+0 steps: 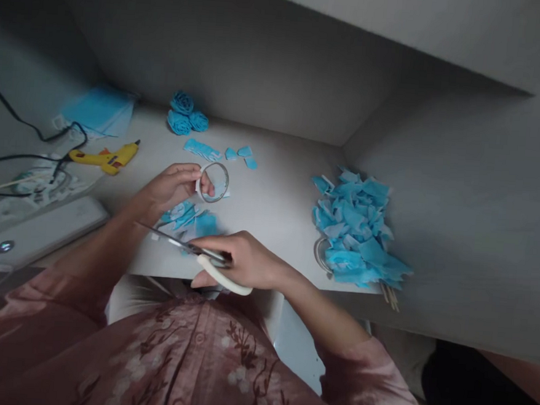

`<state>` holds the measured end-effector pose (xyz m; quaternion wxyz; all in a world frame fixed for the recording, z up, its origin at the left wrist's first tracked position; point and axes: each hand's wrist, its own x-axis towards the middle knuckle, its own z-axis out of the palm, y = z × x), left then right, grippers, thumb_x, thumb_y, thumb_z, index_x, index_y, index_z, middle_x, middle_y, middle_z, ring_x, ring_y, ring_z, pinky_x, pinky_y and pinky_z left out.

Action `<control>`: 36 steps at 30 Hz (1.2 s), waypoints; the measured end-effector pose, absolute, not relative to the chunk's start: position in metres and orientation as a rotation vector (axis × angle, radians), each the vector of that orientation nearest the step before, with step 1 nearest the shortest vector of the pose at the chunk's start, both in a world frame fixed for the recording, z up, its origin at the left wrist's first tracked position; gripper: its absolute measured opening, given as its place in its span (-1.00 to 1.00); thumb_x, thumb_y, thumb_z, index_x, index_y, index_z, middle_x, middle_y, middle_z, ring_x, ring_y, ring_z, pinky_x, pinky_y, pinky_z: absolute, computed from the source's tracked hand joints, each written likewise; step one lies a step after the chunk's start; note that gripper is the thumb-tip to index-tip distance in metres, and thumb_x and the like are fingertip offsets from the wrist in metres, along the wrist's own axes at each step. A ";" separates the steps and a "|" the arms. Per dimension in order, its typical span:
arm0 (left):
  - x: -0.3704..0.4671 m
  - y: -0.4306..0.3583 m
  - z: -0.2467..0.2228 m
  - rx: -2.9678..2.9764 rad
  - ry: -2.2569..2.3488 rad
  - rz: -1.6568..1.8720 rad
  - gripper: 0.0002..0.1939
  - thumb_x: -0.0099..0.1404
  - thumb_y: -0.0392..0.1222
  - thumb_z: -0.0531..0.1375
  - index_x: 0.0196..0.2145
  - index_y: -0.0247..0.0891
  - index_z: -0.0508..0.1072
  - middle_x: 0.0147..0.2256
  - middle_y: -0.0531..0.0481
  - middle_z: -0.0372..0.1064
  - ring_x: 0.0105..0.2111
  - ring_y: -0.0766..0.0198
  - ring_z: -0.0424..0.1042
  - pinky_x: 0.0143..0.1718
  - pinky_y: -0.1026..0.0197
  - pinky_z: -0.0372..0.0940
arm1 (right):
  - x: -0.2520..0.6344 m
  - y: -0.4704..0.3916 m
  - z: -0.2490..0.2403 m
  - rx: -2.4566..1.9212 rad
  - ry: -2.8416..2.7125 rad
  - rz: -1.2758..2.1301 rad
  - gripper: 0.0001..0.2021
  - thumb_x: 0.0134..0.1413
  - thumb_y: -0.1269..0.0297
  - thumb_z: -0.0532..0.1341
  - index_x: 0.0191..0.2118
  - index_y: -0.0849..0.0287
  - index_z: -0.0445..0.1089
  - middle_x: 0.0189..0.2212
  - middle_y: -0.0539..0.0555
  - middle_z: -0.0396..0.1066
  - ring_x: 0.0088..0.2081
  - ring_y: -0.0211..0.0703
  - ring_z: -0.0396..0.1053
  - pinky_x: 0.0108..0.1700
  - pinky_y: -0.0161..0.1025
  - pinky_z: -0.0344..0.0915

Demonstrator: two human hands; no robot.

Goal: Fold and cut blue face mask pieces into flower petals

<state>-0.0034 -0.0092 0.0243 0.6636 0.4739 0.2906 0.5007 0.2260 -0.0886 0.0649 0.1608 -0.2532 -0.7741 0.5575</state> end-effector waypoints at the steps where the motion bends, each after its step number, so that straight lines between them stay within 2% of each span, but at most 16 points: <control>1: -0.003 -0.009 0.024 1.058 0.649 1.132 -0.66 0.14 -0.03 0.44 -0.50 -0.37 0.51 -0.49 -0.09 0.50 -0.40 0.19 0.54 -0.24 0.20 0.43 | 0.228 -0.088 0.064 -0.715 -2.150 1.658 -0.44 0.01 0.02 0.49 0.10 0.16 0.55 -0.30 0.01 0.54 -0.33 -0.30 0.38 -0.24 -0.35 0.32; 3: -0.001 -0.010 0.024 1.031 0.656 1.136 -0.65 0.20 0.01 0.41 -0.42 -0.35 0.49 -0.52 -0.05 0.47 -0.47 0.23 0.50 -0.32 0.23 0.40 | 0.236 -0.082 0.058 -0.684 -1.986 1.805 -0.39 0.06 -0.04 0.46 0.17 0.17 0.48 -0.39 -0.04 0.46 -0.41 -0.34 0.31 -0.32 -0.36 0.30; 4: 0.001 -0.010 0.024 1.022 0.668 1.146 -0.65 0.24 0.03 0.39 -0.38 -0.34 0.49 -0.55 0.00 0.42 -0.54 0.28 0.44 -0.37 0.25 0.37 | 0.240 -0.078 0.052 -0.635 -1.864 1.842 -0.35 0.09 -0.11 0.42 0.19 0.18 0.45 -0.39 -0.03 0.44 -0.41 -0.34 0.31 -0.29 -0.34 0.35; 7: 0.004 -0.009 0.023 0.998 0.689 1.194 -0.67 0.36 0.01 0.28 -0.26 -0.38 0.52 -0.63 0.11 0.26 -0.64 0.39 0.22 -0.43 0.29 0.29 | 0.251 -0.065 0.032 -0.483 -1.602 1.890 -0.34 0.16 -0.27 0.28 0.20 0.12 0.40 -0.39 -0.06 0.39 -0.39 -0.34 0.36 -0.01 -0.15 0.49; 9: 0.004 -0.008 0.023 0.967 0.678 1.187 -0.69 0.40 -0.07 0.19 -0.21 -0.43 0.54 -0.62 0.09 0.25 -0.63 0.39 0.18 -0.41 0.28 0.29 | 0.255 -0.059 0.022 -0.517 -1.447 1.907 -0.34 0.18 -0.33 0.21 0.17 0.09 0.41 -0.38 -0.05 0.40 -0.35 -0.30 0.41 0.02 -0.13 0.50; 12: 0.002 -0.007 0.024 0.949 0.640 1.146 -0.66 0.27 -0.21 0.16 -0.11 -0.50 0.56 -0.56 -0.02 0.35 -0.56 0.33 0.26 -0.38 0.26 0.28 | 0.256 -0.054 0.016 -0.535 -1.286 1.989 -0.30 0.14 -0.40 0.18 0.10 0.11 0.44 -0.34 0.01 0.43 -0.26 -0.21 0.46 -0.02 -0.10 0.53; 16: 0.000 -0.007 0.023 1.002 0.637 1.112 -0.51 0.08 -0.33 0.24 0.00 -0.55 0.55 -0.49 -0.09 0.42 -0.44 0.27 0.34 -0.37 0.27 0.20 | 0.258 -0.051 0.015 -0.488 -1.251 2.100 -0.30 0.14 -0.40 0.19 0.07 0.15 0.45 -0.32 0.05 0.44 -0.29 -0.20 0.43 -0.10 -0.09 0.55; 21: 0.001 -0.009 0.021 1.020 0.668 1.110 -0.57 0.18 -0.28 0.27 0.00 -0.52 0.56 -0.48 -0.06 0.40 -0.42 0.29 0.32 -0.35 0.25 0.16 | 0.264 -0.048 0.009 -0.466 -1.298 2.157 -0.27 0.17 -0.40 0.17 0.10 0.20 0.46 -0.37 0.04 0.40 -0.35 -0.21 0.40 -0.24 -0.16 0.55; 26: 0.003 -0.011 0.021 1.030 0.659 1.109 -0.62 0.25 -0.21 0.30 -0.02 -0.48 0.58 -0.53 0.04 0.30 -0.49 0.37 0.22 -0.31 0.25 0.18 | 0.266 -0.048 0.007 -0.523 -1.337 2.197 -0.25 0.16 -0.40 0.16 0.10 0.22 0.48 -0.43 0.01 0.36 -0.43 -0.24 0.37 -0.40 -0.25 0.51; 32: 0.005 -0.015 0.025 1.048 0.640 1.118 -0.63 0.29 -0.01 0.35 -0.17 -0.44 0.60 -0.56 0.10 0.19 -0.50 0.40 0.16 -0.33 0.29 0.18 | 0.260 -0.048 0.008 -0.545 -1.396 2.250 -0.20 0.12 -0.41 0.19 0.13 0.27 0.49 -0.40 0.02 0.35 -0.43 -0.28 0.36 -0.41 -0.29 0.50; 36: 0.006 -0.015 0.025 1.035 0.635 1.121 -0.62 0.28 0.00 0.37 -0.16 -0.43 0.62 -0.55 0.09 0.21 -0.50 0.41 0.17 -0.35 0.32 0.19 | 0.254 -0.047 0.008 -0.547 -1.394 2.277 -0.19 0.11 -0.42 0.20 0.14 0.25 0.48 -0.42 0.00 0.36 -0.45 -0.28 0.37 -0.44 -0.31 0.49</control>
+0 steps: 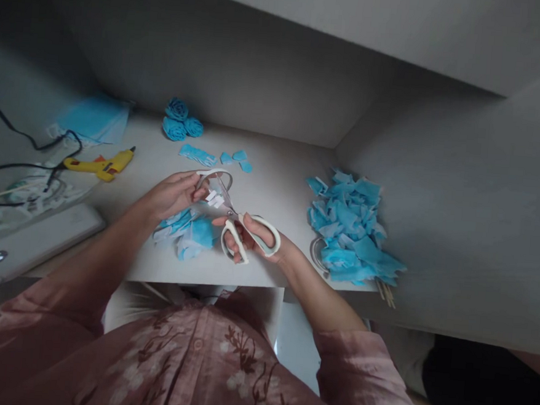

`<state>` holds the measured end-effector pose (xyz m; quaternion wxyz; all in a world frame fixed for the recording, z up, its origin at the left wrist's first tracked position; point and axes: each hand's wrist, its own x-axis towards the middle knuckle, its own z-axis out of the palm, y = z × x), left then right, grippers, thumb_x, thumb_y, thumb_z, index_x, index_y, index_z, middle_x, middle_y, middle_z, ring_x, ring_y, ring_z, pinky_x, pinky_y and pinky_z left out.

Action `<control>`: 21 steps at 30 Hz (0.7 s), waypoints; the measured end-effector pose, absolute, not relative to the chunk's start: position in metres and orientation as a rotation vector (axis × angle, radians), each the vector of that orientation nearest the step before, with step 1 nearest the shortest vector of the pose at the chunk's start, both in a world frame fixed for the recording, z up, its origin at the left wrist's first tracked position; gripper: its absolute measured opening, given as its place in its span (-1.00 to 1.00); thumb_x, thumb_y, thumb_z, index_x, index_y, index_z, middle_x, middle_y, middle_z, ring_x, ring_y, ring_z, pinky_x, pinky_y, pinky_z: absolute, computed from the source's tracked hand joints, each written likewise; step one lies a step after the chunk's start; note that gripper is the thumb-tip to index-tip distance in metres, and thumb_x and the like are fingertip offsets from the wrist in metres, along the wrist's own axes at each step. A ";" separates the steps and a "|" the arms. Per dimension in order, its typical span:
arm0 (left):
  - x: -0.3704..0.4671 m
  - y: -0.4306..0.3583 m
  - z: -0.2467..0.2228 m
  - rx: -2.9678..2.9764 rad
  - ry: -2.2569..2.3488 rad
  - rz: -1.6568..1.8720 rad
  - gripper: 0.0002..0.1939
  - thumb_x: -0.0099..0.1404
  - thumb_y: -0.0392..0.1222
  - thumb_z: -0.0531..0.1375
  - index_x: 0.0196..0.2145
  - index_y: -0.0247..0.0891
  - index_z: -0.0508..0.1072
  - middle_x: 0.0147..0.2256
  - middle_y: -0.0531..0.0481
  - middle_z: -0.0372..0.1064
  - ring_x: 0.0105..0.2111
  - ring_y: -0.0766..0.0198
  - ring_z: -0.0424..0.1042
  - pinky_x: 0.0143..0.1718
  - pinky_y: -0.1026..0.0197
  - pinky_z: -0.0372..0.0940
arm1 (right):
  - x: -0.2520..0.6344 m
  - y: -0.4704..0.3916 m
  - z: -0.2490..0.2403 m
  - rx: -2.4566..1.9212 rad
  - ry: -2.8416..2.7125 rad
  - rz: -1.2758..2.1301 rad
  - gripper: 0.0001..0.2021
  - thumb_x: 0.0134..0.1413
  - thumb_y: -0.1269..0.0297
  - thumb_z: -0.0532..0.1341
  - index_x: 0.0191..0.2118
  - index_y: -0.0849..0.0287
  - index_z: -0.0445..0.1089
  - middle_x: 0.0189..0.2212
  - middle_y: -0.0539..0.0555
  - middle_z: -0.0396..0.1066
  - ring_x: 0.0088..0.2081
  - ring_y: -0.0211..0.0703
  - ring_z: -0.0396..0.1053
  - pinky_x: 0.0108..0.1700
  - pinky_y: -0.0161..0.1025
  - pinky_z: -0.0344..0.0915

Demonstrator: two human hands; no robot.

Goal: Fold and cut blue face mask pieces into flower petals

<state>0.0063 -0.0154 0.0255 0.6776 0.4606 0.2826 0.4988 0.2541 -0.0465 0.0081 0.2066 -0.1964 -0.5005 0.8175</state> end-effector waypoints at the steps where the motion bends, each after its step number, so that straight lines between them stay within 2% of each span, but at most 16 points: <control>1: 0.007 -0.015 0.025 1.029 0.630 1.123 -0.61 0.26 0.00 0.39 -0.16 -0.43 0.62 -0.55 0.09 0.21 -0.50 0.41 0.17 -0.36 0.32 0.19 | 0.253 -0.046 0.009 -0.552 -1.385 2.285 -0.19 0.10 -0.42 0.21 0.14 0.25 0.48 -0.42 -0.01 0.35 -0.46 -0.28 0.37 -0.45 -0.31 0.48; 10: 0.008 -0.014 0.021 0.980 0.672 1.089 -0.59 0.24 -0.07 0.41 -0.08 -0.46 0.64 -0.46 0.01 0.32 -0.47 0.42 0.19 -0.42 0.35 0.13 | 0.242 -0.043 0.015 -0.564 -1.331 2.291 -0.24 0.08 -0.40 0.25 0.09 0.22 0.50 -0.44 -0.02 0.37 -0.47 -0.29 0.35 -0.48 -0.33 0.44; 17: 0.008 -0.014 0.020 0.969 0.622 1.103 -0.52 0.13 0.01 0.49 -0.12 -0.41 0.65 -0.48 0.05 0.31 -0.50 0.45 0.16 -0.38 0.34 0.19 | 0.240 -0.043 0.012 -0.571 -1.348 2.251 -0.23 0.10 -0.41 0.22 0.10 0.24 0.48 -0.40 -0.01 0.38 -0.47 -0.30 0.38 -0.47 -0.33 0.42; 21: 0.009 -0.016 0.023 0.996 0.639 1.084 -0.54 0.19 -0.01 0.43 -0.10 -0.44 0.63 -0.51 0.08 0.27 -0.51 0.43 0.15 -0.35 0.31 0.22 | 0.238 -0.042 0.012 -0.552 -1.360 2.222 -0.24 0.10 -0.39 0.23 0.09 0.25 0.47 -0.37 0.01 0.41 -0.44 -0.29 0.40 -0.44 -0.34 0.42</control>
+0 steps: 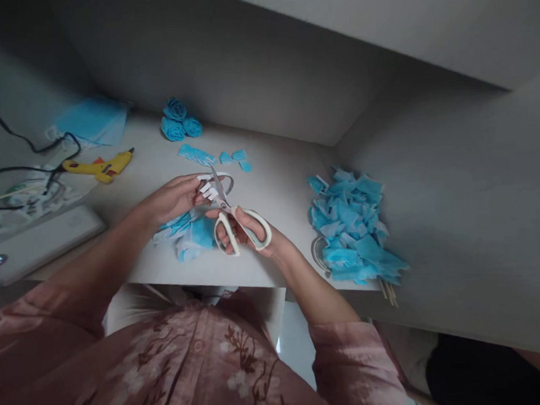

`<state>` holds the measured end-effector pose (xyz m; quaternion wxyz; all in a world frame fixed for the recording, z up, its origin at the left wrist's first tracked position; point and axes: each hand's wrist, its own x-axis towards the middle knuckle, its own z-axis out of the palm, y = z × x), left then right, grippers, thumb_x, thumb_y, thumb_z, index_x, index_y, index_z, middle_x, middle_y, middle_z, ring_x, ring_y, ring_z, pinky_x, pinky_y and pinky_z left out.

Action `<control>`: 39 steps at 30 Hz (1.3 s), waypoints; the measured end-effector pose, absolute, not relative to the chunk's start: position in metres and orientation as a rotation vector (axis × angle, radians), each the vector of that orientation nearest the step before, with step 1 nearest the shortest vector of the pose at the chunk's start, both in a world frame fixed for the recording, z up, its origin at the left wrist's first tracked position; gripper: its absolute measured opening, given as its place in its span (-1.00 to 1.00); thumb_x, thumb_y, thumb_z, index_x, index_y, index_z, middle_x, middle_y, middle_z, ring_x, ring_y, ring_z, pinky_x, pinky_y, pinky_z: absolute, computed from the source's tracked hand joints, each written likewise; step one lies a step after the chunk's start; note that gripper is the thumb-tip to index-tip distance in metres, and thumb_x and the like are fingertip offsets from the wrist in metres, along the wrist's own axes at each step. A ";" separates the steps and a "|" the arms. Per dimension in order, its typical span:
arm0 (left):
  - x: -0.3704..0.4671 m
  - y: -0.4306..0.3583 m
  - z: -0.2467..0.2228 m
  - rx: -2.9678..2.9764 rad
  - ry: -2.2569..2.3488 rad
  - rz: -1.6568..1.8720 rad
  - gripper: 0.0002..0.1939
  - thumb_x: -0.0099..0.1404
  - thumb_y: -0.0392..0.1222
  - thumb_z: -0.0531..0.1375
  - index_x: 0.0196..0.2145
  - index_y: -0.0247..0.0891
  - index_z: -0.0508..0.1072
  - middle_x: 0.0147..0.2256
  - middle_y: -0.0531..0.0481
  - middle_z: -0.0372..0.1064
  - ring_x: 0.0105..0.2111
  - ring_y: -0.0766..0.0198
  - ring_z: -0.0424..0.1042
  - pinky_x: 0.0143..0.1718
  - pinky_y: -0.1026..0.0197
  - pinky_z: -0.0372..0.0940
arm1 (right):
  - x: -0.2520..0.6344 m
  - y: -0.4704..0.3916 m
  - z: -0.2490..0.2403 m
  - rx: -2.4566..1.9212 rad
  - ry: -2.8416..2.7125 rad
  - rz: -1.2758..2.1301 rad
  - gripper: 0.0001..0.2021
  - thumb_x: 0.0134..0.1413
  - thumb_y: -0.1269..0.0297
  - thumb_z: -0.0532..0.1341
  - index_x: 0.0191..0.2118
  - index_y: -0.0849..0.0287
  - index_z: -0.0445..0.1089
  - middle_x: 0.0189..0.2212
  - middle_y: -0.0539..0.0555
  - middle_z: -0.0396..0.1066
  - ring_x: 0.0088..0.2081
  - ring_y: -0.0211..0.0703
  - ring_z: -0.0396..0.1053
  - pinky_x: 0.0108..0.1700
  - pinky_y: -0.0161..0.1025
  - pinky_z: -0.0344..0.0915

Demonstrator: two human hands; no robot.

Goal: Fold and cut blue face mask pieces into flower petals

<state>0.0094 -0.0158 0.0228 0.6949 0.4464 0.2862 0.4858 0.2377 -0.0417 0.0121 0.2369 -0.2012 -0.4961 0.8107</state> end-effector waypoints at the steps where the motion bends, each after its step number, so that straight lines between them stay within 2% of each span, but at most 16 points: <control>1: 0.010 -0.016 0.023 0.999 0.641 1.086 -0.57 0.20 -0.02 0.42 -0.12 -0.45 0.62 -0.52 0.07 0.26 -0.51 0.42 0.14 -0.35 0.30 0.23 | 0.237 -0.041 0.012 -0.547 -1.354 2.224 -0.24 0.10 -0.39 0.24 0.09 0.25 0.47 -0.36 0.02 0.42 -0.43 -0.29 0.40 -0.43 -0.34 0.43; 5: 0.010 -0.016 0.022 0.981 0.649 1.100 -0.61 0.17 -0.05 0.42 -0.17 -0.44 0.62 -0.50 0.05 0.29 -0.51 0.42 0.15 -0.39 0.32 0.21 | 0.235 -0.039 0.010 -0.508 -1.346 2.240 -0.25 0.10 -0.39 0.25 0.11 0.23 0.46 -0.28 0.10 0.48 -0.34 -0.23 0.45 -0.36 -0.31 0.47; 9: 0.009 -0.014 0.018 0.993 0.636 1.093 -0.65 0.17 -0.05 0.42 -0.22 -0.42 0.62 -0.50 0.04 0.29 -0.50 0.43 0.18 -0.42 0.35 0.16 | 0.233 -0.038 0.008 -0.477 -1.350 2.250 -0.21 0.10 -0.42 0.22 0.14 0.22 0.42 -0.17 0.19 0.53 -0.22 -0.15 0.49 -0.17 -0.19 0.52; 12: 0.008 -0.013 0.017 1.002 0.647 1.092 -0.66 0.18 -0.06 0.41 -0.23 -0.41 0.62 -0.48 0.02 0.30 -0.50 0.42 0.17 -0.44 0.35 0.13 | 0.231 -0.036 0.007 -0.454 -1.351 2.257 -0.19 0.09 -0.42 0.21 0.17 0.22 0.38 -0.11 0.23 0.53 -0.16 -0.10 0.50 -0.03 -0.09 0.50; 15: 0.008 -0.013 0.017 1.008 0.657 1.103 -0.66 0.17 -0.03 0.42 -0.24 -0.40 0.62 -0.49 0.03 0.28 -0.50 0.41 0.17 -0.43 0.33 0.13 | 0.231 -0.034 0.006 -0.425 -1.370 2.270 -0.22 0.16 -0.39 0.17 0.19 0.22 0.34 -0.10 0.22 0.52 -0.14 -0.10 0.49 0.01 -0.08 0.47; 20: 0.006 -0.011 0.014 0.990 0.636 1.102 -0.65 0.17 0.01 0.43 -0.32 -0.38 0.59 -0.51 0.04 0.25 -0.49 0.40 0.18 -0.42 0.32 0.15 | 0.230 -0.035 0.009 -0.451 -1.385 2.244 -0.23 0.18 -0.40 0.12 0.17 0.24 0.34 -0.15 0.18 0.47 -0.26 -0.17 0.42 -0.13 -0.15 0.44; 25: 0.008 -0.013 0.019 1.015 0.617 1.117 -0.63 0.15 0.03 0.46 -0.43 -0.36 0.51 -0.52 0.06 0.22 -0.49 0.40 0.19 -0.41 0.32 0.15 | 0.228 -0.037 0.015 -0.479 -1.343 2.213 -0.27 0.16 -0.39 0.17 0.07 0.25 0.40 -0.34 0.03 0.37 -0.41 -0.25 0.32 -0.38 -0.26 0.35; 29: 0.010 -0.015 0.023 1.017 0.631 1.114 -0.58 0.11 0.06 0.48 -0.38 -0.38 0.51 -0.52 0.07 0.22 -0.50 0.40 0.19 -0.42 0.30 0.12 | 0.226 -0.037 0.015 -0.462 -1.296 2.212 -0.28 0.12 -0.39 0.22 0.01 0.25 0.44 -0.48 -0.04 0.34 -0.52 -0.29 0.28 -0.51 -0.31 0.28; 33: 0.009 -0.016 0.022 1.005 0.656 1.121 -0.60 0.11 0.04 0.47 -0.39 -0.37 0.50 -0.51 0.07 0.22 -0.50 0.40 0.18 -0.39 0.28 0.13 | 0.226 -0.039 0.014 -0.514 -1.283 2.194 -0.32 0.18 -0.36 0.19 0.03 0.22 0.46 -0.57 -0.10 0.29 -0.59 -0.33 0.23 -0.57 -0.35 0.21; 39: 0.007 -0.015 0.021 0.998 0.613 1.070 -0.50 0.14 0.12 0.44 -0.20 -0.41 0.58 -0.54 0.10 0.21 -0.49 0.37 0.18 -0.32 0.27 0.19 | 0.224 -0.042 0.011 -0.511 -1.245 2.195 -0.30 0.13 -0.37 0.24 0.05 0.22 0.46 -0.61 -0.16 0.23 -0.67 -0.42 0.10 -0.67 -0.40 0.07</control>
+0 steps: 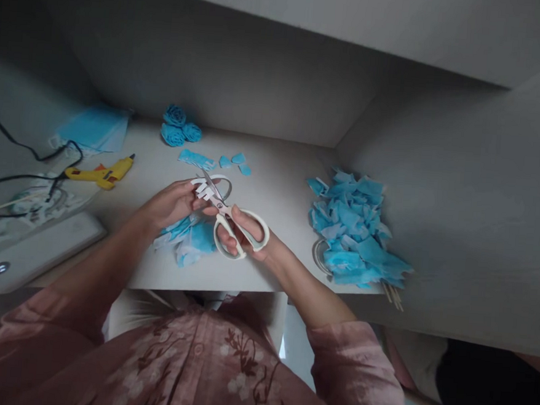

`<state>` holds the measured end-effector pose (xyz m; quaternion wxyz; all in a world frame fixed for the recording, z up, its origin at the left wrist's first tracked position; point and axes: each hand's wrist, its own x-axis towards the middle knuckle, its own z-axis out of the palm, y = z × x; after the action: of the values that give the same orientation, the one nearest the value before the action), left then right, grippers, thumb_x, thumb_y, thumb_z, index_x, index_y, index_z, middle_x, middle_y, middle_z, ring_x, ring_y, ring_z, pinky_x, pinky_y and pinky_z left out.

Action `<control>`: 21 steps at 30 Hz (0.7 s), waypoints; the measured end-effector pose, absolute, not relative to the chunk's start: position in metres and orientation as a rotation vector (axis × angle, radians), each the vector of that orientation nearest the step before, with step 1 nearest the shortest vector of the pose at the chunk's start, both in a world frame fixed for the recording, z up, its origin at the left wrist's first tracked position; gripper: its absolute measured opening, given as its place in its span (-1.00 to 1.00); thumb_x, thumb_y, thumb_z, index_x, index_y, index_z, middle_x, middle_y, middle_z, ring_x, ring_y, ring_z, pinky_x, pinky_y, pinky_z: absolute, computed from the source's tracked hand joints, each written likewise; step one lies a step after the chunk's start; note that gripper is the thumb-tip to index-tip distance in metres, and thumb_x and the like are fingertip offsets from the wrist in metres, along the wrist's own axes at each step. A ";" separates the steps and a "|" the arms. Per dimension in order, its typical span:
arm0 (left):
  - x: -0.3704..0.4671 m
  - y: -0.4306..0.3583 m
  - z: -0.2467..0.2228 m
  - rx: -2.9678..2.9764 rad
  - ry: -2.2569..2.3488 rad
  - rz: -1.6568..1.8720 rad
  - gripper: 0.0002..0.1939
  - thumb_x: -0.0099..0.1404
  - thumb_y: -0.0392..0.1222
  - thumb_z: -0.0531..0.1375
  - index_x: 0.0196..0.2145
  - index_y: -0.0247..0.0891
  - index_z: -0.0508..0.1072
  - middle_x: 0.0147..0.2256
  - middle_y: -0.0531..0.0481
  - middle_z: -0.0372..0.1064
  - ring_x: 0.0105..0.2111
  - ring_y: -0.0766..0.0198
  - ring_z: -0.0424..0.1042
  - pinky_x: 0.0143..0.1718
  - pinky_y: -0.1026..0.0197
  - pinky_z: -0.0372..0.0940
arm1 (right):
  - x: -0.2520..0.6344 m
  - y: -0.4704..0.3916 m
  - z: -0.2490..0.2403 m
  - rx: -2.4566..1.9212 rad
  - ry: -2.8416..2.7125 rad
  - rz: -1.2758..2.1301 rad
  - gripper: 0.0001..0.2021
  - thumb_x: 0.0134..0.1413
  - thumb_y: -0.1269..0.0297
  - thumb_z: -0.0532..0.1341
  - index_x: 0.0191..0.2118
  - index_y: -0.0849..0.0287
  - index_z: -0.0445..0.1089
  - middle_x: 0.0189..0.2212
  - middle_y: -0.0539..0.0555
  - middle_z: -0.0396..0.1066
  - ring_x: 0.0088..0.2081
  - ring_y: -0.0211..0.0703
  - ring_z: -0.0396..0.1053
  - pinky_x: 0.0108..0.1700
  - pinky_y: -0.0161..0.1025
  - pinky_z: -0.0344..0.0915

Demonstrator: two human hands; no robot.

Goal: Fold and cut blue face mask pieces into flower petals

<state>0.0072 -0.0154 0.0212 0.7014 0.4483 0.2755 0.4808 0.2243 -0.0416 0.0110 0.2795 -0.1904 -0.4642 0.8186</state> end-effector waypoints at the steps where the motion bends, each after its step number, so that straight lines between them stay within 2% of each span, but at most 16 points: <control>1: 0.007 -0.015 0.021 0.997 0.608 1.062 -0.48 0.14 0.13 0.44 -0.17 -0.41 0.59 -0.55 0.10 0.20 -0.49 0.37 0.19 -0.30 0.27 0.20 | 0.224 -0.042 0.010 -0.509 -1.227 2.210 -0.30 0.11 -0.37 0.26 0.04 0.22 0.46 -0.61 -0.17 0.22 -0.68 -0.43 0.07 -0.68 -0.41 0.05; 4: 0.005 -0.016 0.020 0.992 0.603 1.053 -0.48 0.16 0.12 0.42 -0.12 -0.40 0.59 -0.55 0.10 0.21 -0.48 0.36 0.20 -0.27 0.25 0.23 | 0.224 -0.042 0.010 -0.507 -1.159 2.260 -0.32 0.03 -0.36 0.33 -0.04 0.21 0.49 -0.62 -0.18 0.21 -0.69 -0.46 0.00 -0.71 -0.44 0.03; 7: 0.004 -0.016 0.020 1.008 0.588 1.048 -0.51 0.19 0.08 0.40 -0.10 -0.39 0.60 -0.55 0.09 0.22 -0.47 0.34 0.22 -0.26 0.25 0.24 | 0.226 -0.043 0.012 -0.480 -1.116 2.297 -0.37 0.04 -0.33 0.34 -0.11 0.22 0.50 -0.64 -0.19 0.19 -0.70 -0.48 -0.06 -0.71 -0.46 0.05; 10: 0.005 -0.017 0.023 1.003 0.517 1.030 -0.62 0.17 0.02 0.39 -0.21 -0.37 0.60 -0.55 0.07 0.23 -0.47 0.35 0.22 -0.27 0.26 0.25 | 0.229 -0.045 0.016 -0.440 -1.103 2.322 -0.41 0.08 -0.30 0.34 -0.15 0.23 0.52 -0.64 -0.19 0.17 -0.70 -0.50 -0.08 -0.69 -0.48 0.07; 13: 0.007 -0.018 0.028 0.910 0.435 0.996 -0.67 0.12 -0.05 0.36 -0.28 -0.40 0.60 -0.52 0.01 0.30 -0.49 0.34 0.26 -0.33 0.27 0.27 | 0.232 -0.049 0.019 -0.416 -1.108 2.348 -0.41 0.09 -0.29 0.34 -0.15 0.24 0.52 -0.65 -0.20 0.16 -0.70 -0.50 -0.08 -0.69 -0.48 0.07; 15: 0.007 -0.019 0.030 0.817 0.406 0.995 -0.64 0.14 -0.08 0.31 -0.21 -0.43 0.62 -0.46 -0.05 0.40 -0.46 0.31 0.33 -0.35 0.26 0.30 | 0.234 -0.051 0.019 -0.413 -1.111 2.350 -0.41 0.08 -0.29 0.34 -0.15 0.24 0.52 -0.66 -0.20 0.16 -0.71 -0.50 -0.08 -0.70 -0.48 0.07; 18: 0.005 -0.019 0.029 0.721 0.436 0.998 -0.48 0.24 0.09 0.22 -0.08 -0.42 0.63 -0.36 -0.15 0.54 -0.36 0.19 0.50 -0.27 0.19 0.41 | 0.237 -0.055 0.017 -0.395 -1.158 2.355 -0.41 0.12 -0.29 0.31 -0.13 0.24 0.52 -0.67 -0.21 0.16 -0.72 -0.49 -0.07 -0.71 -0.47 0.06; 21: 0.004 -0.017 0.026 0.740 0.536 0.927 -0.29 0.30 0.34 0.15 -0.09 -0.45 0.63 -0.32 -0.25 0.60 -0.28 0.03 0.59 -0.21 0.09 0.47 | 0.239 -0.061 0.016 -0.386 -1.240 2.339 -0.43 0.18 -0.25 0.28 -0.05 0.24 0.52 -0.66 -0.20 0.18 -0.72 -0.48 -0.02 -0.70 -0.46 0.07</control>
<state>0.0040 -0.0173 0.0263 0.7958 0.3443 0.2493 0.4313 0.2394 -0.0608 0.0157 0.2310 -0.1405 -0.4510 0.8506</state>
